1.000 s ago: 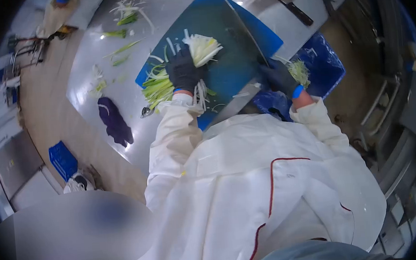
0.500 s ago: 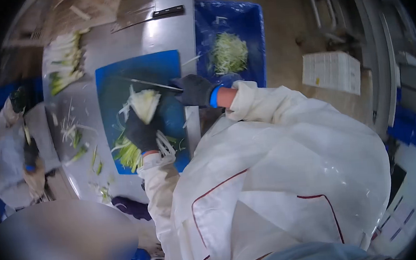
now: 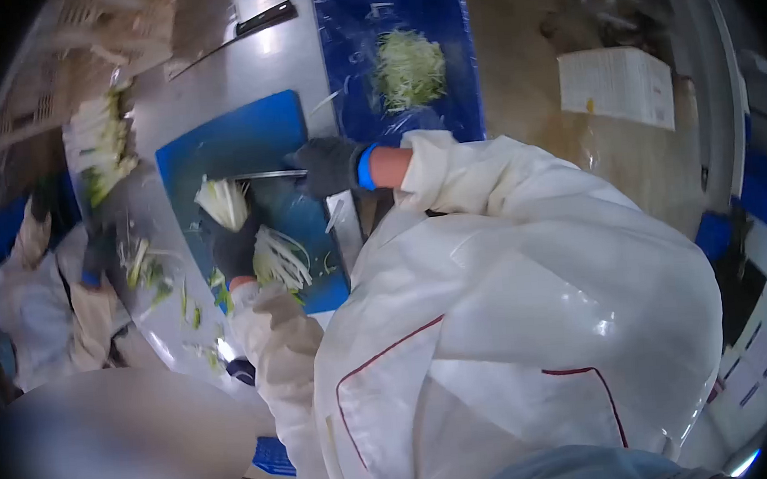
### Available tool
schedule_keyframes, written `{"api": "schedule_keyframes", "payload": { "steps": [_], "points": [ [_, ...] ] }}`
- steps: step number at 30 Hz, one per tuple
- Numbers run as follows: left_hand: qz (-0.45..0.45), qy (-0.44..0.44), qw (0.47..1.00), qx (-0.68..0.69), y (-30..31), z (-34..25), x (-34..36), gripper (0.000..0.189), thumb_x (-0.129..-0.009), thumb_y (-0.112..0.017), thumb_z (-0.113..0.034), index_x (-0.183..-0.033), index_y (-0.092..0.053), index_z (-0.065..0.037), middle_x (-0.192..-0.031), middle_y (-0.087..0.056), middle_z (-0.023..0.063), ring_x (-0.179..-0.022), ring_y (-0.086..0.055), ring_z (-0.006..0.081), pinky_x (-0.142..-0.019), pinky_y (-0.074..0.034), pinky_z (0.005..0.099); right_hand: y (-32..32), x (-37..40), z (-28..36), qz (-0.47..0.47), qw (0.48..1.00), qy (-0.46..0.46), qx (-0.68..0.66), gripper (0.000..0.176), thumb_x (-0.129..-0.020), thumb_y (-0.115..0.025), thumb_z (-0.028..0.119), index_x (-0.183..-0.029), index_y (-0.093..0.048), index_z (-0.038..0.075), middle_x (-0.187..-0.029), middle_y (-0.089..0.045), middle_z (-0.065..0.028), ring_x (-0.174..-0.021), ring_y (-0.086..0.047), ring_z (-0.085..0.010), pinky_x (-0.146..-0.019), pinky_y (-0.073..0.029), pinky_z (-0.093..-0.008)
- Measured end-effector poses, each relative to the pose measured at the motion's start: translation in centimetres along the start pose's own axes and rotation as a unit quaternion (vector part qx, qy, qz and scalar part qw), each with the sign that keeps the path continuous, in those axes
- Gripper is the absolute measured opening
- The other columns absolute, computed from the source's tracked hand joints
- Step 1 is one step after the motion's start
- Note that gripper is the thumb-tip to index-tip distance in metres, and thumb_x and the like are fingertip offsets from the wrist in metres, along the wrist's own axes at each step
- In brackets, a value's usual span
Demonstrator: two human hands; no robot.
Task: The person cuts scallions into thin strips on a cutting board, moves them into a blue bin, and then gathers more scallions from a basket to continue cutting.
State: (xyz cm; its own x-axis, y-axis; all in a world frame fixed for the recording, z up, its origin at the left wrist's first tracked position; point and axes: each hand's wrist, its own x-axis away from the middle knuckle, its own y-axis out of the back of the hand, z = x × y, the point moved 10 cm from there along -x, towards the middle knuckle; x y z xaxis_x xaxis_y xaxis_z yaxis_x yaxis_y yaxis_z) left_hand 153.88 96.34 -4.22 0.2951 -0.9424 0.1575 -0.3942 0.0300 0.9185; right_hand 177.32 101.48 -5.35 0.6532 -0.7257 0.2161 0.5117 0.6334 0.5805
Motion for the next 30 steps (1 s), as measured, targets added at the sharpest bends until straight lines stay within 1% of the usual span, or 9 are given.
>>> {"api": "schedule_keyframes", "payload": {
  "steps": [1, 3, 4, 5, 6, 12, 22, 25, 30],
  "points": [
    [0.050, 0.045, 0.997, 0.033, 0.1, -0.2, 0.2, 0.115, -0.059, -0.087, -0.050, -0.148, -0.033, -0.001, -0.139, -0.050, 0.0245, -0.126, -0.051, 0.0414, -0.101, -0.044, 0.0477, 0.3, -0.1, -0.5, 0.004, 1.000, 0.002, -0.003, 0.034, -0.080, -0.063, 0.028, -0.107, -0.064, 0.007, -0.090, -0.069, -0.0220, -0.087, -0.067, -0.0399, -0.078, -0.051, -0.0483],
    [-0.003, -0.040, 0.997, 0.064, 0.3, 1.2, -0.5, 0.117, -0.056, -0.090, -0.050, -0.146, -0.036, 0.002, -0.138, -0.050, 0.0264, -0.125, -0.052, 0.0421, -0.102, -0.044, 0.0484, 2.5, 0.6, 1.0, 0.070, 0.993, -0.013, -0.093, 0.044, -0.081, -0.066, 0.029, -0.118, -0.064, 0.006, -0.099, -0.070, -0.0229, -0.094, -0.068, -0.0363, -0.083, -0.052, -0.0463],
    [-0.010, -0.002, 1.000, -0.006, 1.2, 1.2, -0.3, 0.124, -0.055, -0.090, -0.053, -0.148, -0.032, 0.004, -0.139, -0.049, 0.0282, -0.127, -0.050, 0.0429, -0.104, -0.043, 0.0478, 3.2, 0.3, 0.9, 0.039, 0.997, 0.006, -0.064, 0.051, -0.081, -0.067, 0.028, -0.126, -0.061, 0.004, -0.103, -0.071, -0.0217, -0.097, -0.069, -0.0351, -0.087, -0.052, -0.0450],
    [0.001, 0.035, 0.995, 0.098, 2.3, 0.5, 0.2, 0.130, -0.052, -0.090, -0.057, -0.148, -0.028, 0.006, -0.140, -0.048, 0.0287, -0.128, -0.048, 0.0435, -0.106, -0.042, 0.0471, 2.3, -0.6, -1.0, 0.003, 0.999, 0.018, -0.043, 0.050, -0.079, -0.069, 0.043, -0.113, -0.067, 0.007, -0.101, -0.070, -0.0221, -0.097, -0.067, -0.0396, -0.087, -0.051, -0.0486],
    [-0.006, 0.065, 0.995, 0.075, 2.1, 1.7, 0.2, 0.132, -0.049, -0.089, -0.061, -0.146, -0.030, 0.006, -0.139, -0.049, 0.0285, -0.127, -0.049, 0.0435, -0.105, -0.042, 0.0469, 3.6, -0.6, -0.1, -0.052, 0.997, 0.049, -0.011, 0.049, -0.079, -0.068, 0.040, -0.114, -0.067, 0.006, -0.101, -0.070, -0.0223, -0.097, -0.067, -0.0394, -0.086, -0.052, -0.0481],
    [-0.046, 0.094, 0.992, -0.070, 1.6, 0.7, 1.7, 0.133, -0.045, -0.084, -0.070, -0.147, -0.033, -0.001, -0.148, -0.038, 0.0245, -0.138, -0.036, 0.0411, -0.106, -0.035, 0.0569, 2.8, -1.1, 3.1, 0.041, 0.993, 0.065, 0.089, 0.042, -0.084, -0.067, 0.027, -0.120, -0.062, 0.006, -0.102, -0.068, -0.0230, -0.096, -0.066, -0.0407, -0.083, -0.052, -0.0476],
    [-0.014, 0.122, 0.987, -0.106, 1.0, 1.5, 2.7, 0.123, -0.053, -0.083, -0.066, -0.147, -0.034, -0.003, -0.140, -0.044, 0.0200, -0.135, -0.040, 0.0373, -0.108, -0.032, 0.0524, 1.1, -0.6, 3.5, 0.026, 0.991, 0.106, 0.072, 0.045, -0.086, -0.066, 0.026, -0.126, -0.061, 0.007, -0.094, -0.070, -0.0214, -0.083, -0.069, -0.0368, -0.075, -0.054, -0.0438],
    [-0.007, 0.090, 0.993, -0.082, 1.6, 1.7, 2.7, 0.133, -0.051, -0.082, -0.071, -0.150, -0.028, 0.000, -0.146, -0.040, 0.0227, -0.137, -0.038, 0.0406, -0.110, -0.031, 0.0540, 1.1, -1.2, 0.7, 0.097, 0.994, -0.045, -0.037, 0.049, -0.085, -0.068, 0.025, -0.130, -0.060, 0.006, -0.090, -0.071, -0.0197, -0.074, -0.070, -0.0289, -0.072, -0.055, -0.0399],
    [0.041, 0.101, 0.990, 0.088, 1.8, 5.9, 0.0, 0.146, -0.046, -0.079, -0.080, -0.152, -0.023, 0.004, -0.151, -0.033, 0.0278, -0.139, -0.034, 0.0451, -0.113, -0.031, 0.0490, 2.1, -1.9, 0.5, 0.120, 0.980, -0.120, -0.105, 0.053, -0.085, -0.070, 0.024, -0.133, -0.058, 0.006, -0.091, -0.072, -0.0174, -0.072, -0.070, -0.0253, -0.073, -0.055, -0.0379]
  ]
}}
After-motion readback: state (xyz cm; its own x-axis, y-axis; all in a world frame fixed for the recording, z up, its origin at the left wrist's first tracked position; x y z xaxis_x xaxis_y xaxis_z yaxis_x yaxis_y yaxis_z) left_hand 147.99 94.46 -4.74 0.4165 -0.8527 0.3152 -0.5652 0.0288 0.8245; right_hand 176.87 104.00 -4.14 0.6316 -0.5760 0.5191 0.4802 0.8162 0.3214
